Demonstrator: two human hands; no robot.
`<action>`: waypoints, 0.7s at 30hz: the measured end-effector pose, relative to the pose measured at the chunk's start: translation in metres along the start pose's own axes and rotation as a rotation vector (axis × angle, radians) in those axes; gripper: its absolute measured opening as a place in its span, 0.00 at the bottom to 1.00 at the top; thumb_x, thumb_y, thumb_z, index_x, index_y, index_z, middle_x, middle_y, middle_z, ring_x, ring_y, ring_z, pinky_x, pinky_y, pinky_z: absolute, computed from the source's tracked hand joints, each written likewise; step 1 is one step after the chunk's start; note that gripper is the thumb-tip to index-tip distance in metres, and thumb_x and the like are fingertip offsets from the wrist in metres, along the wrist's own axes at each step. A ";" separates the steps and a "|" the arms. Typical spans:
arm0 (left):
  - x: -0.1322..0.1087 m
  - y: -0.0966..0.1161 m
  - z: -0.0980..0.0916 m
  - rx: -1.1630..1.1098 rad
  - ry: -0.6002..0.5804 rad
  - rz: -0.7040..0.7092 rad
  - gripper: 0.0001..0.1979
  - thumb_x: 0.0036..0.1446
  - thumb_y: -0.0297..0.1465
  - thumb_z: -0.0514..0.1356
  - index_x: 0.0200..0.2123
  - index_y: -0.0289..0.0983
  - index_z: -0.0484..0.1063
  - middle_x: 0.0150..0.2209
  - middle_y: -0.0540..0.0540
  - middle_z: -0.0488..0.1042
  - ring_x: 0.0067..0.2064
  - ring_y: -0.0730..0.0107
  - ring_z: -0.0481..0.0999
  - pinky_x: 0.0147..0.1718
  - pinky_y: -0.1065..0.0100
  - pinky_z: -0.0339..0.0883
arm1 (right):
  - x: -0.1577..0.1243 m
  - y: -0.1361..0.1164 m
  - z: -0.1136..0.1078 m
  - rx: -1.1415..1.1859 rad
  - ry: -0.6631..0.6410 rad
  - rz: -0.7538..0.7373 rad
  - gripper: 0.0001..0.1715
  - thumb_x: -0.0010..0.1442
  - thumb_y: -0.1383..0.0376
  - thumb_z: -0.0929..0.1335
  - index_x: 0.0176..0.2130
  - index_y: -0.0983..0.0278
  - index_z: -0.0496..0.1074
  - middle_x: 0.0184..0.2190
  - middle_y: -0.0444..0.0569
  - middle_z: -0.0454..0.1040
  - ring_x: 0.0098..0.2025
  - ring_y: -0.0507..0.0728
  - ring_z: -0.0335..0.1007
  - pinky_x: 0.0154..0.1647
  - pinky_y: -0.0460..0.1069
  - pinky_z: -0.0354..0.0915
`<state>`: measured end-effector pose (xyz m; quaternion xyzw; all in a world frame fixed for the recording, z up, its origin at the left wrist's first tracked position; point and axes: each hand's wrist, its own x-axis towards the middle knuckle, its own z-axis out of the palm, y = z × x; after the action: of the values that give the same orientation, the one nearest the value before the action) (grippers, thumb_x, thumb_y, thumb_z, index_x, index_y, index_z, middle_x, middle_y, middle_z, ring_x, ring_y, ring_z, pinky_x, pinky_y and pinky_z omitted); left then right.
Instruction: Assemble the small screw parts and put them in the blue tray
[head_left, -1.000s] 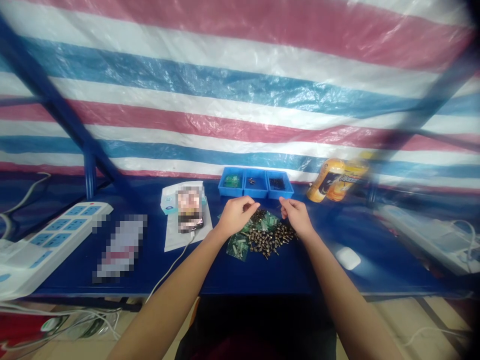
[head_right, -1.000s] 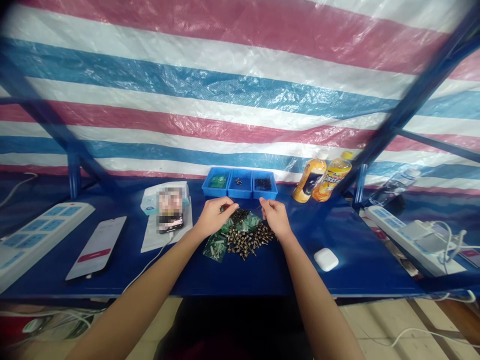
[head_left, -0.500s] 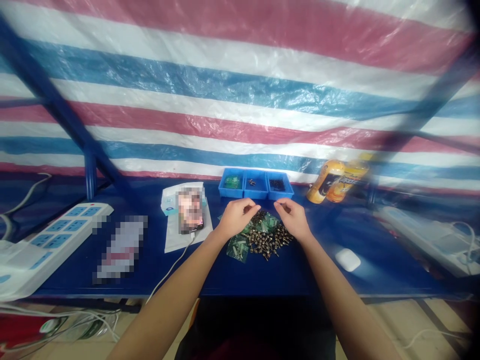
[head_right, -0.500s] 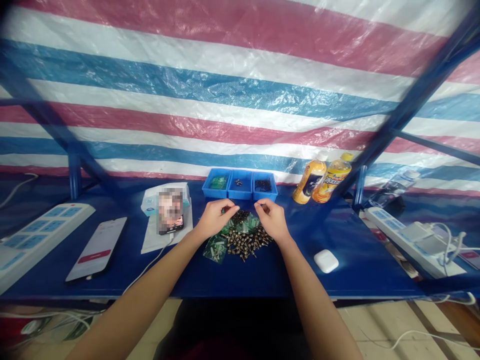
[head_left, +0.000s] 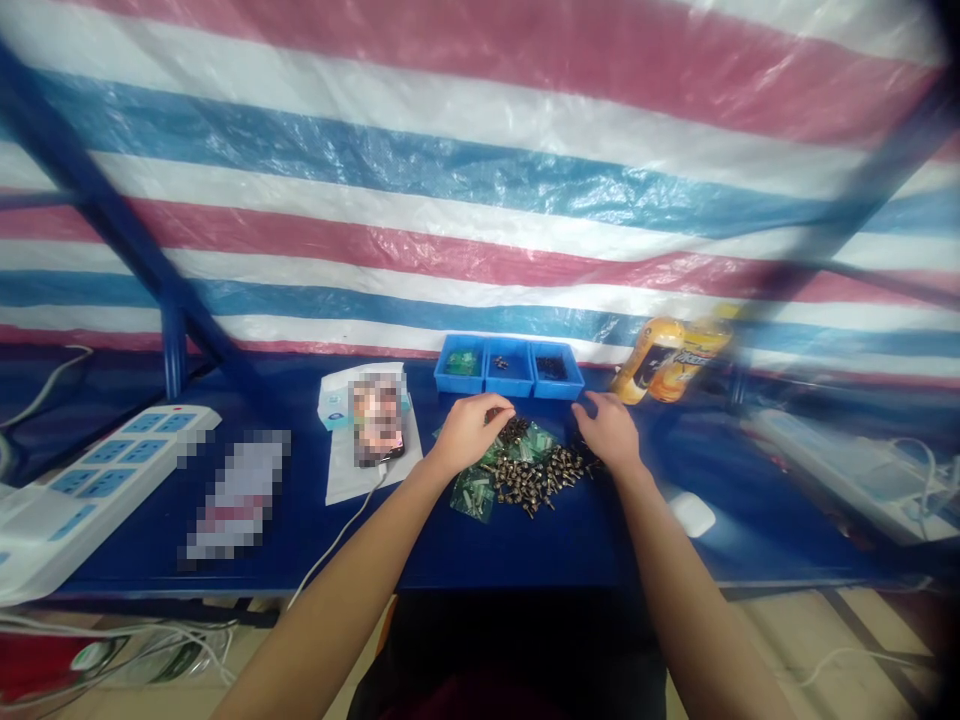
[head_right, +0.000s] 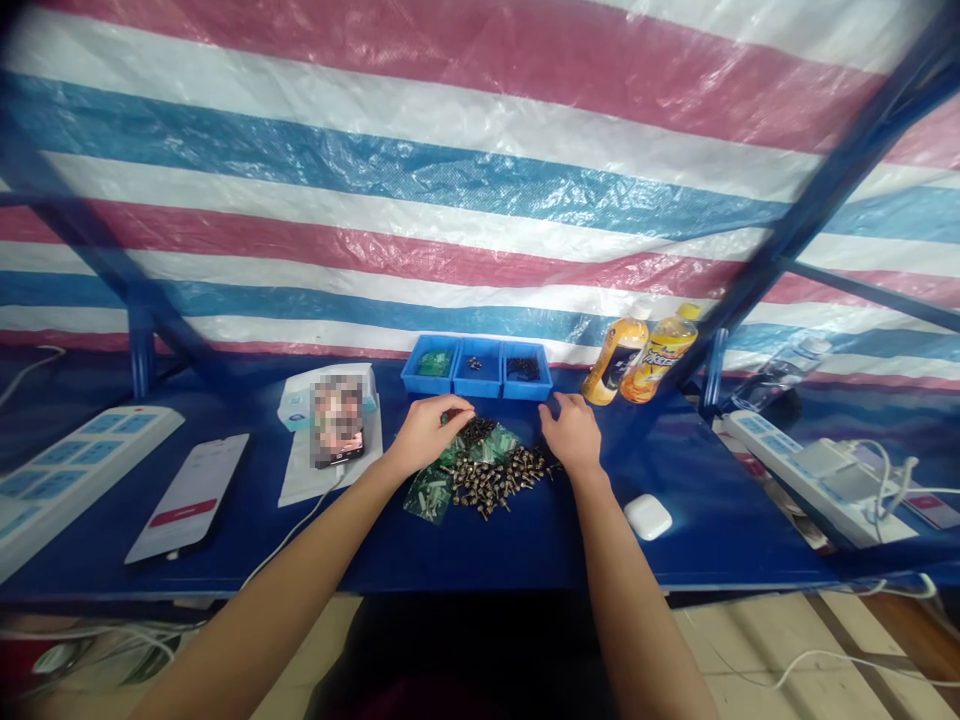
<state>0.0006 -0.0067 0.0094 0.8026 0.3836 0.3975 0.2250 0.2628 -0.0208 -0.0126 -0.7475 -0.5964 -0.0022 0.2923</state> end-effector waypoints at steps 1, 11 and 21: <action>0.000 0.000 0.000 0.001 -0.003 -0.001 0.11 0.65 0.36 0.57 0.38 0.41 0.79 0.38 0.50 0.81 0.36 0.67 0.78 0.37 0.68 0.68 | 0.003 0.004 0.002 -0.032 -0.057 0.001 0.25 0.63 0.54 0.66 0.55 0.62 0.75 0.53 0.57 0.73 0.52 0.65 0.71 0.52 0.55 0.66; 0.000 0.000 0.000 0.006 -0.009 -0.008 0.11 0.65 0.36 0.57 0.38 0.41 0.79 0.39 0.49 0.82 0.38 0.66 0.79 0.38 0.67 0.69 | 0.016 0.012 0.018 -0.046 -0.023 0.034 0.23 0.58 0.49 0.69 0.45 0.59 0.82 0.45 0.56 0.76 0.39 0.61 0.75 0.37 0.53 0.68; -0.001 0.002 -0.003 0.003 -0.015 -0.038 0.11 0.65 0.35 0.57 0.38 0.41 0.79 0.38 0.50 0.82 0.37 0.67 0.79 0.36 0.69 0.70 | 0.015 0.018 0.009 -0.013 -0.031 0.148 0.14 0.57 0.60 0.67 0.36 0.60 0.82 0.32 0.56 0.80 0.35 0.64 0.76 0.40 0.56 0.67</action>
<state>-0.0010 -0.0087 0.0122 0.7984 0.3977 0.3865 0.2344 0.2799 -0.0051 -0.0227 -0.7915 -0.5438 0.0272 0.2776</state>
